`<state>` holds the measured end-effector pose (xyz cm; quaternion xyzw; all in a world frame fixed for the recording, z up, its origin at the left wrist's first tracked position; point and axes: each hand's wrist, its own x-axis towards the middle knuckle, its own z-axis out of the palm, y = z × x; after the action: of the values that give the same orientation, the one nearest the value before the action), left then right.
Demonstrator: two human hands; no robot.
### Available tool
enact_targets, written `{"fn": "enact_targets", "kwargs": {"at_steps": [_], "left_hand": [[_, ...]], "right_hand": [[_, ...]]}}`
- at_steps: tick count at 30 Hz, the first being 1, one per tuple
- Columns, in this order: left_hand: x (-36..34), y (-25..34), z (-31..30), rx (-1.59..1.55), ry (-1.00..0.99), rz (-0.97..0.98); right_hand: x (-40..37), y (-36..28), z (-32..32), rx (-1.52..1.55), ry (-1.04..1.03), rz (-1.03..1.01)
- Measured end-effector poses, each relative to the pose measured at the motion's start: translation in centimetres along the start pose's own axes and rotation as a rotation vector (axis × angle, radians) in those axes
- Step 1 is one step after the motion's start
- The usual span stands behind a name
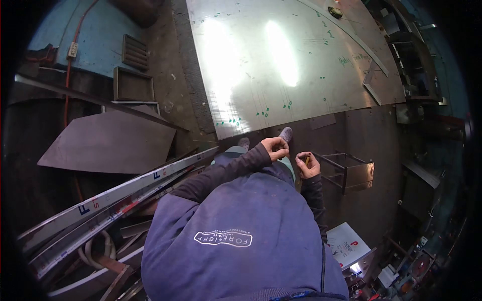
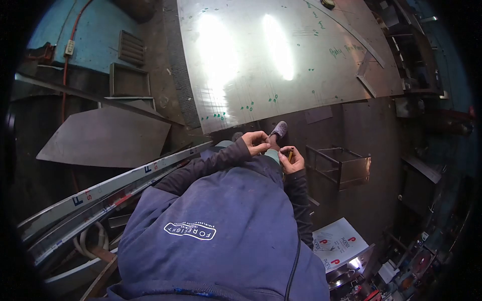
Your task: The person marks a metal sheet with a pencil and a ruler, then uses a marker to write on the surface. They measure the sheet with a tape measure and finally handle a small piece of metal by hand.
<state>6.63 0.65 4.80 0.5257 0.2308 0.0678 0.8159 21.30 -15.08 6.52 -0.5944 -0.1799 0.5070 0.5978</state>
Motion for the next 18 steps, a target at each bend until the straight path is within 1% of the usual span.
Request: {"fn": "enact_targets", "kwargs": {"at_steps": [1, 2, 3, 4, 5, 6, 7, 8, 9, 11, 13, 14, 15, 17, 18], "left_hand": [[0.0, -0.2, 0.1, 0.054, 0.027, 0.017], [0.3, -0.4, 0.2, 0.111, 0.047, 0.041], [0.6, -1.3, 0.1, 0.089, 0.025, 0.097], [0.9, -1.3, 0.2, 0.137, 0.03, 0.161], [1.0, -0.9, 0.4, 0.09, 0.016, 0.107], [1.5, -1.2, 0.7, 0.06, 0.027, 0.134], [1.8, -1.0, 1.1, 0.025, 0.021, 0.083], [2.0, 0.0, 1.4, 0.105, 0.021, 0.052], [2.4, 0.2, 1.5, 0.113, 0.017, 0.014], [4.1, -0.3, 1.7, 0.229, 0.003, 0.052], [6.1, -0.4, 2.2, 0.226, -0.014, 0.051], [7.2, -0.3, 2.3, 0.256, -0.023, 0.021], [8.6, -0.1, 2.7, 0.272, -0.034, 0.025], [11.6, 0.3, 3.6, 0.392, -0.055, 0.039], [13.2, 1.0, 4.2, 0.44, -0.075, -0.019]], "right_hand": [[-0.4, -0.3, 0.1, 0.0, 0.011, -0.006], [-0.6, -0.5, 0.4, -0.092, 0.036, -0.025], [-0.4, -1.2, 0.6, -0.185, 0.071, -0.061], [-0.1, -0.5, -0.3, -0.294, 0.06, -0.172], [-0.2, -0.6, -0.7, -0.223, 0.061, -0.118], [-0.3, -1.1, -1.1, -0.25, 0.069, -0.094], [-0.4, -1.0, -1.7, -0.206, 0.11, -0.027], [-0.7, -1.7, -2.0, -0.148, 0.136, 0.006], [-0.6, -1.6, -2.6, -0.089, 0.161, -0.008], [-0.3, -0.8, -4.7, -0.052, 0.218, -0.02], [0.0, -0.4, -6.9, -0.028, 0.272, -0.103], [0.1, -0.1, -8.0, -0.037, 0.298, -0.168], [0.0, -0.8, -8.9, -0.026, 0.306, -0.182], [-0.5, -2.4, -11.1, 0.115, 0.372, -0.079], [-0.5, -2.5, -12.5, 0.105, 0.408, -0.094]]}}
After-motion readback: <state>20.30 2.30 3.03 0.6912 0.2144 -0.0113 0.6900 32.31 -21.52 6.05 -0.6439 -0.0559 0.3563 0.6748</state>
